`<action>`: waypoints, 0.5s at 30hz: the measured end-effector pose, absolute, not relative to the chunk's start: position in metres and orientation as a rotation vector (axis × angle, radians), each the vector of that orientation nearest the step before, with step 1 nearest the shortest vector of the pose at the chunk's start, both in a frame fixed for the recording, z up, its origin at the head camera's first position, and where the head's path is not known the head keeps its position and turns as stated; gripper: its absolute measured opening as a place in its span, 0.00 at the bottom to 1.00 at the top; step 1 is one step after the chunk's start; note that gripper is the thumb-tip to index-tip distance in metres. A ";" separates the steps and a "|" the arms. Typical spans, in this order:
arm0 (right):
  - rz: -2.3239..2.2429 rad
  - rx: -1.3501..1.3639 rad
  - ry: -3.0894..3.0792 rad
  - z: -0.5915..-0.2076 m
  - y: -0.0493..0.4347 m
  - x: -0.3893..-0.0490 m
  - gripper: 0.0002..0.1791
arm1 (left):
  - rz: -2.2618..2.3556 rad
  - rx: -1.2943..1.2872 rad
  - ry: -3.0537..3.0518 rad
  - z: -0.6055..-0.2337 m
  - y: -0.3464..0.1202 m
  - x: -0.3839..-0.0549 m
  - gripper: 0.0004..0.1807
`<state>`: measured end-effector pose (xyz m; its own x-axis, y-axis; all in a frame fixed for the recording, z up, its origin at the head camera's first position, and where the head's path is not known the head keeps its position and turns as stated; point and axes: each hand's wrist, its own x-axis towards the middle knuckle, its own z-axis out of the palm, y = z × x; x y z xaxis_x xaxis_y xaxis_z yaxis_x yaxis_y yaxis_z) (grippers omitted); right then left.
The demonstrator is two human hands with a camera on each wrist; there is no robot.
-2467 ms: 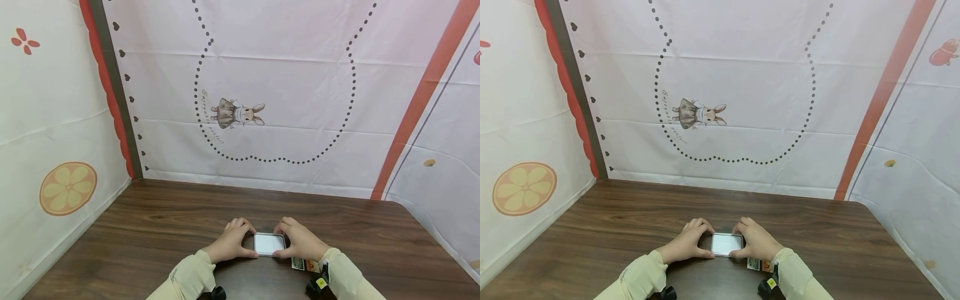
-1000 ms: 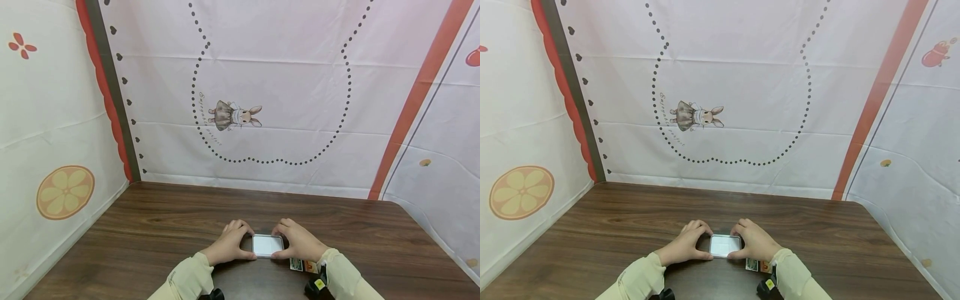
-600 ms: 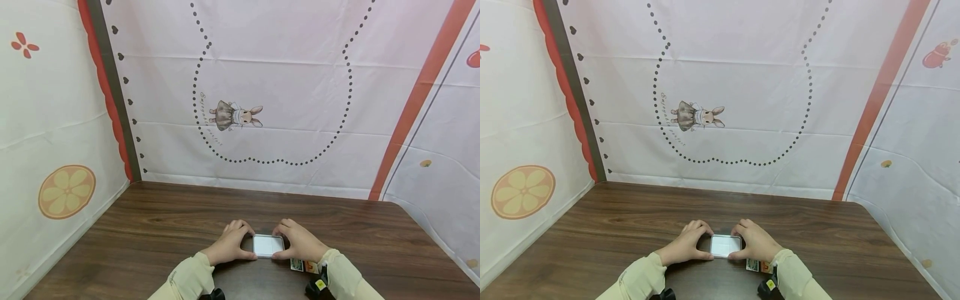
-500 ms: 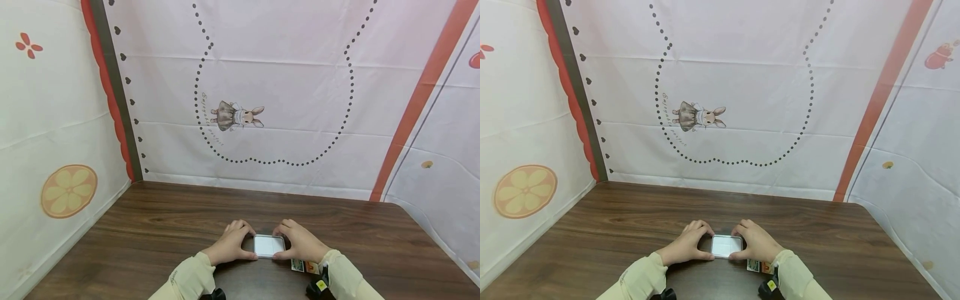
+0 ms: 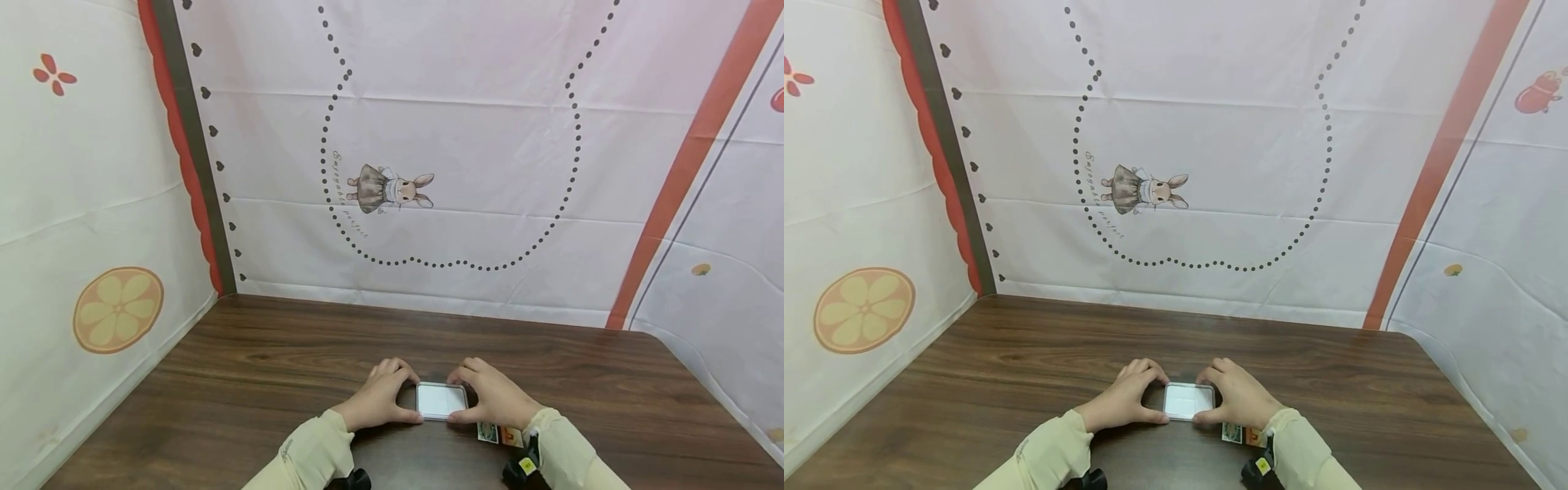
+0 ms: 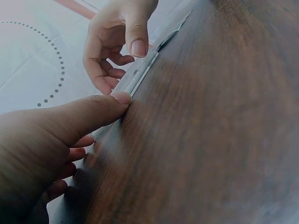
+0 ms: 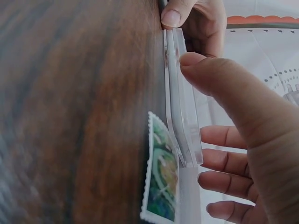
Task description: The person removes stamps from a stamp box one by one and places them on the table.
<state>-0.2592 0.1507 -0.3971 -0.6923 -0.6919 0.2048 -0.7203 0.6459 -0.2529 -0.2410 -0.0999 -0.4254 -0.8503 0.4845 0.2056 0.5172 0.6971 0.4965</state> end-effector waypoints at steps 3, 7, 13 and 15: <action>0.484 1.190 -2.763 -0.398 0.152 -0.260 0.31 | -0.860 -0.840 -2.842 -0.425 -0.099 -0.242 0.29; 0.477 1.185 -2.753 -0.397 0.153 -0.261 0.30 | -0.872 -0.837 -2.845 -0.423 -0.098 -0.241 0.28; 0.475 1.164 -2.747 -0.396 0.155 -0.260 0.29 | -0.879 -0.832 -2.847 -0.421 -0.099 -0.239 0.28; 0.478 1.160 -2.754 -0.396 0.156 -0.260 0.29 | -0.882 -0.832 -2.850 -0.421 -0.099 -0.239 0.28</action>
<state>-0.2597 0.1555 -0.3959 -0.7004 -0.6773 0.2251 -0.7136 0.6572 -0.2426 -0.2392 -0.0992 -0.4211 -0.8548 0.4815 0.1938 0.5068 0.6936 0.5119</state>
